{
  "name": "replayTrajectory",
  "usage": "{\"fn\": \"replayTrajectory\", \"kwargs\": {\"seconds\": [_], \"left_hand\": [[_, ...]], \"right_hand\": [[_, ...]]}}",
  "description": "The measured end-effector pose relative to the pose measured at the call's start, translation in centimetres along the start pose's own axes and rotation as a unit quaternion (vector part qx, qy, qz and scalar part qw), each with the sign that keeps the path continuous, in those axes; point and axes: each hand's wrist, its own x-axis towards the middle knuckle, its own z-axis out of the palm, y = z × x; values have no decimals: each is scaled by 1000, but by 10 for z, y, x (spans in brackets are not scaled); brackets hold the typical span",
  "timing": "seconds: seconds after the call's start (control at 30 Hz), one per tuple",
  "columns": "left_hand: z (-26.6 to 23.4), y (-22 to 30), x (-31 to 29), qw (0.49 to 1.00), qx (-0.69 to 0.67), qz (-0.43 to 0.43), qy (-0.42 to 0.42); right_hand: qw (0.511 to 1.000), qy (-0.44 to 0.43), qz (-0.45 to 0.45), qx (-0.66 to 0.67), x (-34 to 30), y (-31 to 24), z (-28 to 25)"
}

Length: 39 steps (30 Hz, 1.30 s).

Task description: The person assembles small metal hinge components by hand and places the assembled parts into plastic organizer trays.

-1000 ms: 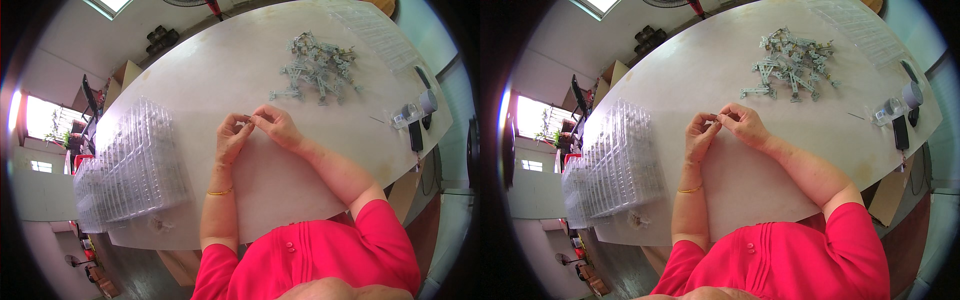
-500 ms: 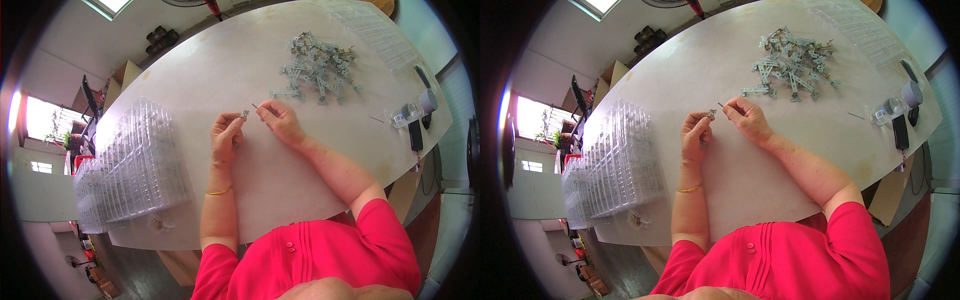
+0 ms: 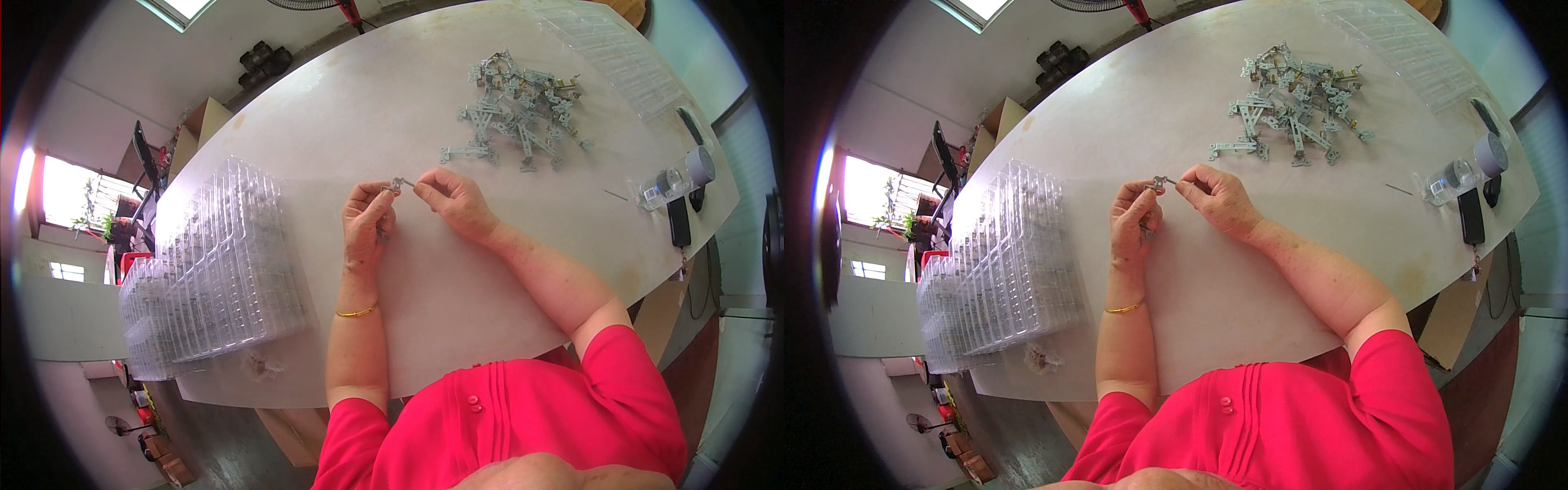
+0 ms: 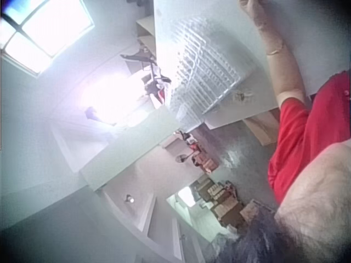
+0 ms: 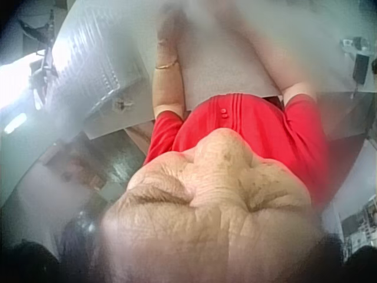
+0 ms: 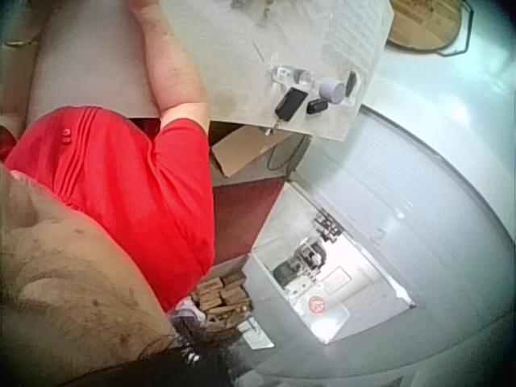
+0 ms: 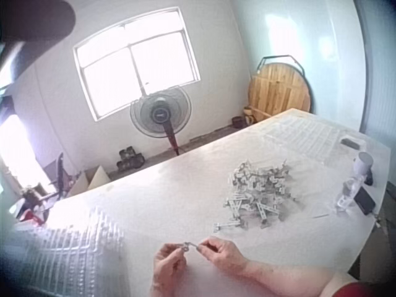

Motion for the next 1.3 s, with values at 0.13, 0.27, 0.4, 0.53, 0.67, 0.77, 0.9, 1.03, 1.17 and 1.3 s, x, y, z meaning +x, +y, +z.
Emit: {"fn": "replayTrajectory", "kwargs": {"seconds": [0.13,0.27,0.4,0.53,0.67,0.77,0.9,1.03,1.17,1.3], "left_hand": [[1,0,-1,1000,-1,1,-2],[2,1,-1,1000,2,-3,-2],[4,1,-3,999,35,-2,18],[4,3,-4,998,66,0,14],[16,7,-6,994,110,-24,16],[13,8,-8,995,94,-26,16],[10,3,-6,992,121,-22,12],[13,6,-6,992,125,-22,17],[10,5,-6,990,135,-27,13],[14,10,-7,990,134,-34,3]], "right_hand": [[1000,1,-3,-5,0,1,0],[1000,1,-1,-11,1,2,0],[1000,5,-3,-18,0,3,0],[1000,9,-11,-26,0,1,2],[999,11,-13,-30,0,3,-2],[999,-42,24,20,-2,-14,-4],[985,-98,113,87,0,-16,-9],[980,-124,101,121,2,-11,-11],[975,-140,102,137,3,-9,-12],[969,-146,118,159,3,-16,-15]]}}
